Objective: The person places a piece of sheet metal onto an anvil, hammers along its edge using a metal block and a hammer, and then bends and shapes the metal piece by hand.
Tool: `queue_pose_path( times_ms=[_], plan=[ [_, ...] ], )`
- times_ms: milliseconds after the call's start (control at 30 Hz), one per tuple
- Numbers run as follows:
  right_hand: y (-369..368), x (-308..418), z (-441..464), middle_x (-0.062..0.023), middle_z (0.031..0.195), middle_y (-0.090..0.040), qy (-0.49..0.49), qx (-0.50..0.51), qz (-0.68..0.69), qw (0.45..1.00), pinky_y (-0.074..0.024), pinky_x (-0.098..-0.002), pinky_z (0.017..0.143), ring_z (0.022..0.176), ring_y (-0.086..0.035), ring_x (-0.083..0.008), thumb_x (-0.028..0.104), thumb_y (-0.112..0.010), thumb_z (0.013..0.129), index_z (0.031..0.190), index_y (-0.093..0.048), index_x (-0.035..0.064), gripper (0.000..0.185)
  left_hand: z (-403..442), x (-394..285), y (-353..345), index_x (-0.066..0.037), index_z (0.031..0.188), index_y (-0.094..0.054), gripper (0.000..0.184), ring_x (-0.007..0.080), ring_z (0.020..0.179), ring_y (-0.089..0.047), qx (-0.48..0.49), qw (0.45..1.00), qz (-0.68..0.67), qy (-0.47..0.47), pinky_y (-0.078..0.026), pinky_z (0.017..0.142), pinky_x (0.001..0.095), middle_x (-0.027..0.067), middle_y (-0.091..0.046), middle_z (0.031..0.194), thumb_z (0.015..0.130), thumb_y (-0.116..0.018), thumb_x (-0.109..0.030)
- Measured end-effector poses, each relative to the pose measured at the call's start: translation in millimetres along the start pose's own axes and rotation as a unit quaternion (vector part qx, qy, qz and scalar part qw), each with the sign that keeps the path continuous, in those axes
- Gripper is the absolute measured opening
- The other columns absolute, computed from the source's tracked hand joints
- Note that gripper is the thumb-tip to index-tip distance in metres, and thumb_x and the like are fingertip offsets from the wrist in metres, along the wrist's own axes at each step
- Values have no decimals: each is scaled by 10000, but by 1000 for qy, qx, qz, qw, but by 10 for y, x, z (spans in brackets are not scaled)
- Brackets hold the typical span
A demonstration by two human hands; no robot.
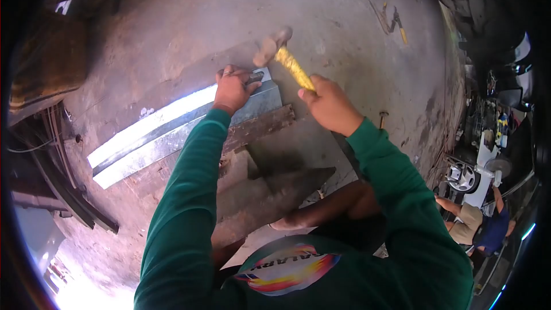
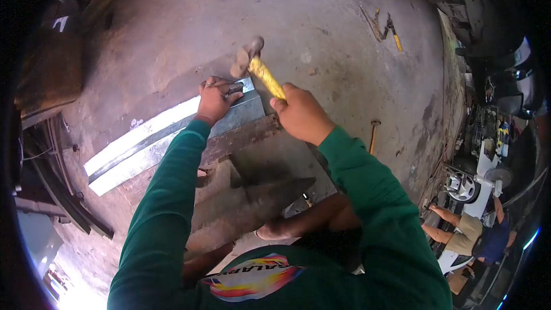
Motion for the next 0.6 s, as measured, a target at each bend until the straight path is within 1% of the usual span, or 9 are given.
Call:
queue_pose_path(
  times_ms=[100, 167, 200, 267, 333, 367, 400, 500, 600],
  plan=[
    [479, 276, -21, -231, 818, -679, 52, -98, 64, 992, -519, -500, 701, 737, -661, -398, 249, -678, 1086, 1047, -636, -19, 274, 71, -84, -74, -152, 1165, -854, 423, 263, 1333, -586, 14, 1000, -19, 5, -360, 1182, 532, 11, -797, 1270, 945, -828, -511],
    [902, 740, -166, -202, 793, -661, 44, -166, 82, 982, -515, -483, 669, 687, -638, -348, 255, -683, 1095, 1088, -619, -4, 267, 99, -67, -43, -150, 1170, -853, 438, 260, 1335, -584, 16, 1000, 1, -11, -360, 1182, 539, 13, -796, 1271, 944, -822, -524],
    [876, 727, -177, -202, 793, -661, 39, -165, 84, 982, -515, -483, 669, 687, -638, -348, 255, -683, 1095, 1088, -619, -4, 267, 98, -57, -57, -129, 1160, -852, 459, 258, 1338, -581, 17, 1000, -1, -12, -363, 1179, 532, 15, -795, 1273, 946, -814, -534],
    [839, 782, -145, -180, 775, -659, 141, -308, 138, 931, -509, -495, 647, 654, -632, -393, 247, -653, 1115, 1145, -588, 18, 240, 116, -55, -54, -118, 1153, -852, 474, 258, 1337, -581, 17, 1000, 5, -10, -364, 1179, 530, 19, -794, 1272, 947, -808, -542],
    [356, 373, -49, -209, 791, -688, 250, -350, -6, 903, -525, -549, 678, 697, -675, -462, 242, -637, 1108, 1189, -564, 18, 249, 138, -71, -20, -106, 1147, -852, 489, 259, 1337, -581, 10, 1000, 9, -8, -365, 1179, 528, 22, -794, 1272, 948, -802, -550],
    [67, 17, 2, -242, 820, -701, 151, -189, -73, 968, -531, -575, 714, 763, -693, -493, 244, -633, 1102, 1186, -564, 9, 259, 144, -73, -9, -96, 1140, -852, 505, 262, 1338, -580, 28, 999, 26, 0, -364, 1181, 527, 26, -793, 1274, 954, -791, -561],
    [-121, -238, -5, -275, 849, -714, 42, -22, -137, 989, -536, -602, 749, 829, -710, -525, 247, -629, 1096, 1184, -565, 0, 270, 128, -101, -1, -86, 1133, -852, 521, 264, 1340, -578, 47, 998, 43, 5, -364, 1184, 525, 30, -793, 1277, 959, -780, -571],
    [-79, -277, 116, -312, 896, -722, 5, 10, -97, 995, -536, -626, 798, 897, -713, -536, 273, -646, 1081, 1174, -578, -19, 314, 117, -125, 59, -80, 1135, -852, 529, 271, 1341, -577, 38, 996, 75, -22, -364, 1180, 535, 31, -793, 1273, 967, -769, -575],
    [149, -273, 103, -297, 893, -724, 9, 1, -71, 997, -535, -614, 794, 878, -713, -523, 291, -660, 1081, 1159, -598, -7, 314, -96, -56, -59, -92, 1146, -856, 499, 274, 1363, -565, 21, 997, 68, -19, -351, 1195, 541, 32, -796, 1269, 972, -774, -553]
  ],
)
Point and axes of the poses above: each hand's wrist, its own z-axis towards the middle knuckle, its own y-axis out of the back of the hand, x = y × z, the point moved 1 cm from there along z, towards the middle knuckle
